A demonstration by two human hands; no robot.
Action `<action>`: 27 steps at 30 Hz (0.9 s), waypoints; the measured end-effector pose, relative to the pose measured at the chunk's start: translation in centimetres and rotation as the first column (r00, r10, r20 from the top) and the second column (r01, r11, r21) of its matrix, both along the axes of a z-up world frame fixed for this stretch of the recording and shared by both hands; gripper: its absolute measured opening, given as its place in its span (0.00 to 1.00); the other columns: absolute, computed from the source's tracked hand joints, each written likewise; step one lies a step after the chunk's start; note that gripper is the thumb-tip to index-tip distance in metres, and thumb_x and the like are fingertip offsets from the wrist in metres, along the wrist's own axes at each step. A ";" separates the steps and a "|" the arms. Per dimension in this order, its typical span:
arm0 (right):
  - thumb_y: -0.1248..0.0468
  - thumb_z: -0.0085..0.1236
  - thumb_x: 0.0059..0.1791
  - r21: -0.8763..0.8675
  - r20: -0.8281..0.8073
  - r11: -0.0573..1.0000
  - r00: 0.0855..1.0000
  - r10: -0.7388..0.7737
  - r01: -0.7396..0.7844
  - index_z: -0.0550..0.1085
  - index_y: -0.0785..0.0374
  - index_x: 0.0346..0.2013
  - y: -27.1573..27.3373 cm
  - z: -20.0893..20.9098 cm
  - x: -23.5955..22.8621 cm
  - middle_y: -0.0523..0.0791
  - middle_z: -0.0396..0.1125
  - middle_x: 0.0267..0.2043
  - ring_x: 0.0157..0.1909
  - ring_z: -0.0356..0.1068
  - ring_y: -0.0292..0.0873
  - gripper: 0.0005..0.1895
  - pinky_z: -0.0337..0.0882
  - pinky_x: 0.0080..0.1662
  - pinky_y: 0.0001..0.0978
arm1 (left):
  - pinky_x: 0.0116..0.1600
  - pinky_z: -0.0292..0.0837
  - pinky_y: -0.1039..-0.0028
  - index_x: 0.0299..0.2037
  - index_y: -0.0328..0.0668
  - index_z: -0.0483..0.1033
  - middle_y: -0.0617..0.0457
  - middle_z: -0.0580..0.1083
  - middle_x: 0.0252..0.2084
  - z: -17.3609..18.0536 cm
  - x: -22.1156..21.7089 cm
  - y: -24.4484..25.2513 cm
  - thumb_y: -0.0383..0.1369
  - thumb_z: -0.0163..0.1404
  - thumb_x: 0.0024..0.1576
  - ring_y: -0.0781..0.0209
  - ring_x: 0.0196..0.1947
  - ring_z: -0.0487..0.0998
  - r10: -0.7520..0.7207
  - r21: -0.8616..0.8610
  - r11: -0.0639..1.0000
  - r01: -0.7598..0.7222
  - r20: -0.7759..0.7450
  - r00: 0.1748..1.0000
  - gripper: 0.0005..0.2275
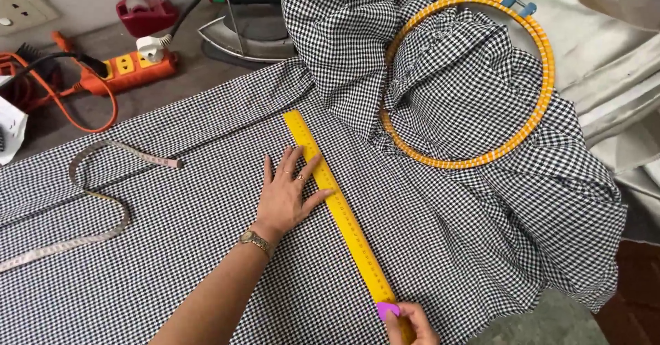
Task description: Measuring and marking a checkered fabric using a ruler, tape measure, and tailor's chalk on a work table in a sewing environment.
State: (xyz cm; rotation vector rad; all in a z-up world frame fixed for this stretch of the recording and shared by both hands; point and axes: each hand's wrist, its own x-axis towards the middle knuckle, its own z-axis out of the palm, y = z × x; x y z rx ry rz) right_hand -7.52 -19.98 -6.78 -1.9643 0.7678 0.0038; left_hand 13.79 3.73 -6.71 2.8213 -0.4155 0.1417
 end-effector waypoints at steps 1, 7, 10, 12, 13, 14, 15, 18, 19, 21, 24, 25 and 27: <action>0.59 0.68 0.36 0.000 -0.001 1.000 1.000 -0.001 0.001 0.80 0.59 0.24 -0.2 -0.8 -0.1 0.41 0.74 0.16 0.14 0.58 0.35 0.09 0.61 0.18 0.26 | 0.67 0.34 0.42 0.68 0.58 0.53 0.43 0.54 0.69 -0.1 0.0 0.0 0.63 0.24 0.56 0.45 0.70 0.49 -0.001 0.000 1.000 0.001 -0.001 1.000 0.34; 0.62 0.65 0.40 0.048 -0.052 0.999 0.998 0.026 -0.024 0.79 0.61 0.25 -0.3 -0.7 0.2 0.42 0.70 0.14 0.14 0.56 0.35 0.06 0.58 0.18 0.25 | 0.68 0.32 0.44 0.69 0.57 0.52 0.45 0.53 0.70 -0.3 0.2 0.0 0.62 0.26 0.57 0.47 0.70 0.48 0.021 -0.009 1.000 -0.021 -0.018 1.000 0.33; 0.58 0.65 0.39 0.059 -0.059 0.997 0.997 0.051 -0.048 0.80 0.60 0.26 -0.4 -1.1 0.2 0.41 0.73 0.17 0.15 0.59 0.34 0.08 0.61 0.17 0.24 | 0.69 0.32 0.45 0.70 0.57 0.50 0.47 0.51 0.71 -0.3 0.3 0.0 0.61 0.26 0.58 0.47 0.70 0.48 0.018 0.013 1.000 -0.018 -0.004 1.000 0.32; 0.59 0.65 0.39 0.086 -0.005 0.996 1.000 0.031 -0.031 0.78 0.60 0.25 -0.4 -1.6 0.0 0.42 0.73 0.20 0.19 0.63 0.36 0.09 0.68 0.21 0.26 | 0.68 0.30 0.45 0.70 0.58 0.49 0.49 0.49 0.72 0.0 0.3 -0.1 0.61 0.24 0.57 0.49 0.71 0.44 0.029 0.013 1.000 -0.029 -0.075 0.997 0.32; 0.59 0.65 0.39 0.086 -0.008 0.996 1.000 0.028 -0.027 0.78 0.60 0.25 -0.6 -1.3 -0.1 0.42 0.73 0.20 0.19 0.63 0.36 0.09 0.68 0.21 0.26 | 0.68 0.30 0.45 0.70 0.58 0.49 0.49 0.49 0.72 0.1 0.4 -0.1 0.61 0.24 0.57 0.49 0.71 0.44 0.026 0.013 1.000 -0.025 -0.077 0.997 0.32; 0.57 0.65 0.39 0.061 -0.051 0.998 0.999 0.017 -0.014 0.79 0.60 0.26 -0.7 -1.1 -0.3 0.41 0.73 0.19 0.19 0.63 0.35 0.10 0.68 0.21 0.25 | 0.68 0.29 0.45 0.70 0.58 0.49 0.49 0.49 0.72 0.1 0.4 -0.2 0.62 0.23 0.57 0.49 0.71 0.44 0.029 0.007 1.000 -0.029 -0.090 0.996 0.33; 0.55 0.65 0.38 0.035 -0.094 0.999 0.996 0.006 -0.002 0.79 0.59 0.26 -0.9 -0.9 -0.4 0.41 0.72 0.18 0.19 0.64 0.35 0.11 0.69 0.22 0.25 | 0.69 0.29 0.46 0.70 0.58 0.49 0.48 0.49 0.72 0.2 0.3 -0.3 0.62 0.22 0.57 0.48 0.71 0.44 0.032 0.002 0.999 -0.032 -0.103 0.994 0.33; 0.51 0.62 0.42 0.054 -0.272 0.999 0.962 0.015 0.000 0.78 0.59 0.27 -3.0 0.0 -1.1 0.40 0.66 0.21 0.25 0.62 0.38 0.15 0.64 0.32 0.28 | 0.69 0.27 0.48 0.70 0.59 0.47 0.50 0.47 0.72 0.6 0.3 -0.6 0.65 0.20 0.55 0.50 0.72 0.41 0.036 0.025 0.999 -0.032 -0.186 0.982 0.35; 0.51 0.62 0.42 0.051 -0.299 0.998 0.954 -0.009 0.026 0.78 0.59 0.27 -3.2 0.2 -1.3 0.40 0.66 0.21 0.25 0.62 0.38 0.15 0.64 0.32 0.28 | 0.69 0.27 0.48 0.70 0.59 0.47 0.50 0.47 0.72 0.8 0.5 -0.3 0.65 0.20 0.55 0.50 0.72 0.41 0.011 0.023 1.000 -0.006 -0.214 0.977 0.35; 0.61 0.59 0.44 -0.136 0.167 0.983 0.975 0.148 -0.126 0.76 0.59 0.32 -4.1 0.7 -3.4 0.40 0.72 0.32 0.39 0.68 0.35 0.06 0.66 0.46 0.27 | 0.67 0.34 0.40 0.68 0.51 0.55 0.41 0.57 0.68 0.2 0.1 -0.5 0.65 0.28 0.54 0.41 0.68 0.52 -0.024 -0.062 0.998 0.021 -0.049 0.998 0.38; 0.65 0.56 0.46 -0.205 0.222 0.976 0.967 0.125 -0.080 0.73 0.61 0.34 -5.0 2.4 -5.2 0.42 0.71 0.34 0.39 0.68 0.37 0.04 0.67 0.47 0.29 | 0.66 0.31 0.39 0.69 0.51 0.54 0.38 0.55 0.69 -0.2 0.1 -0.6 0.70 0.23 0.51 0.37 0.69 0.52 -0.064 -0.130 0.990 0.059 -0.035 0.997 0.42; 0.65 0.56 0.46 -0.211 0.184 0.976 0.978 0.097 -0.057 0.73 0.61 0.34 -4.9 3.0 -6.5 0.42 0.71 0.34 0.39 0.68 0.37 0.04 0.67 0.47 0.29 | 0.66 0.31 0.39 0.69 0.51 0.54 0.38 0.55 0.69 -0.2 -0.5 -0.7 0.70 0.23 0.51 0.37 0.69 0.52 -0.095 -0.141 0.986 0.084 -0.073 0.993 0.42; 0.64 0.56 0.48 -0.247 0.172 0.969 0.983 0.070 -0.026 0.73 0.61 0.34 -5.1 3.6 -7.2 0.40 0.71 0.34 0.36 0.68 0.36 0.04 0.69 0.42 0.29 | 0.64 0.27 0.36 0.70 0.45 0.53 0.31 0.53 0.70 0.1 -0.2 -0.6 0.71 0.29 0.52 0.28 0.69 0.49 -0.121 -0.151 0.982 0.114 -0.035 0.992 0.45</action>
